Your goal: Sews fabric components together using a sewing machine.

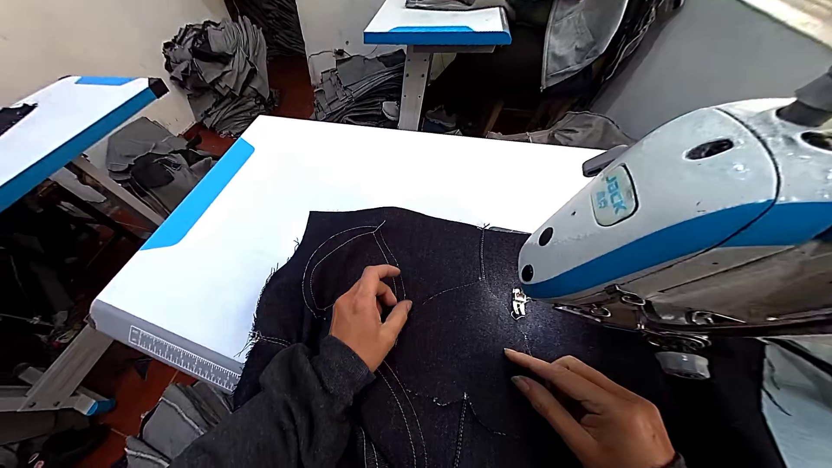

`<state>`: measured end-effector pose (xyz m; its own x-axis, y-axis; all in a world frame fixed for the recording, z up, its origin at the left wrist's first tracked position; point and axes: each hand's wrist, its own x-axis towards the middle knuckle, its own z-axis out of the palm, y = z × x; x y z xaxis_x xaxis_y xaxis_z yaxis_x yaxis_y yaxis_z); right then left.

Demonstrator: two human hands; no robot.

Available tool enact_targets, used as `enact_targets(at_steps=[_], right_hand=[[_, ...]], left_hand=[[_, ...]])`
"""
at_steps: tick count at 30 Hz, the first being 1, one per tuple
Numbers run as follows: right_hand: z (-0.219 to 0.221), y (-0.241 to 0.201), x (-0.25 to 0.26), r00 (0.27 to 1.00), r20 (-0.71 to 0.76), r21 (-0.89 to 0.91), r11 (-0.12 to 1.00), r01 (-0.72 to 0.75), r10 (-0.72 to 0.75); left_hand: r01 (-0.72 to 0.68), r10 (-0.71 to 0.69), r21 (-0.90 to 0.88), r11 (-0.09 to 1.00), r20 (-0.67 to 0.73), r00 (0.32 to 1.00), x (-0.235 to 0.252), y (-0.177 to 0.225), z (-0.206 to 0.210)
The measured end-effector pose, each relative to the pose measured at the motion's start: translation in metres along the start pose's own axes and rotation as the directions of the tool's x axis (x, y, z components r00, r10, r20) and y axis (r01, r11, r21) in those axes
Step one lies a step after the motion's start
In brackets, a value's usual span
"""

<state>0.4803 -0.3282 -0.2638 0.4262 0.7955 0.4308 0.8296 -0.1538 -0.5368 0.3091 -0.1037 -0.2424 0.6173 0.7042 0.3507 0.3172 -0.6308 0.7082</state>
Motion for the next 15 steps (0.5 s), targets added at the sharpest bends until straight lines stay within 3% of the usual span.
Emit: enact_targets(at_steps=[4,6,11,15], right_hand=[[0.0,0.001,-0.001,1.0,0.002,0.016,1.0,-0.018,0.018],[0.002,0.002,-0.001,1.0,-0.01,0.015,1.0,-0.022,0.023],[0.001,0.003,0.0,1.0,-0.001,0.005,1.0,-0.03,0.03],[0.002,0.002,-0.001,0.998,-0.024,-0.009,0.999,-0.053,0.053]], left_hand=[[0.109,-0.136,-0.186,0.977,-0.135,0.982,0.006,-0.007,-0.003],[0.115,-0.14,-0.181,0.977,-0.128,0.982,0.005,-0.008,-0.003],[0.008,-0.037,0.197,0.98,0.146,0.989,0.001,0.002,-0.003],[-0.01,-0.049,0.273,0.962,0.209,0.977,0.003,0.007,-0.003]])
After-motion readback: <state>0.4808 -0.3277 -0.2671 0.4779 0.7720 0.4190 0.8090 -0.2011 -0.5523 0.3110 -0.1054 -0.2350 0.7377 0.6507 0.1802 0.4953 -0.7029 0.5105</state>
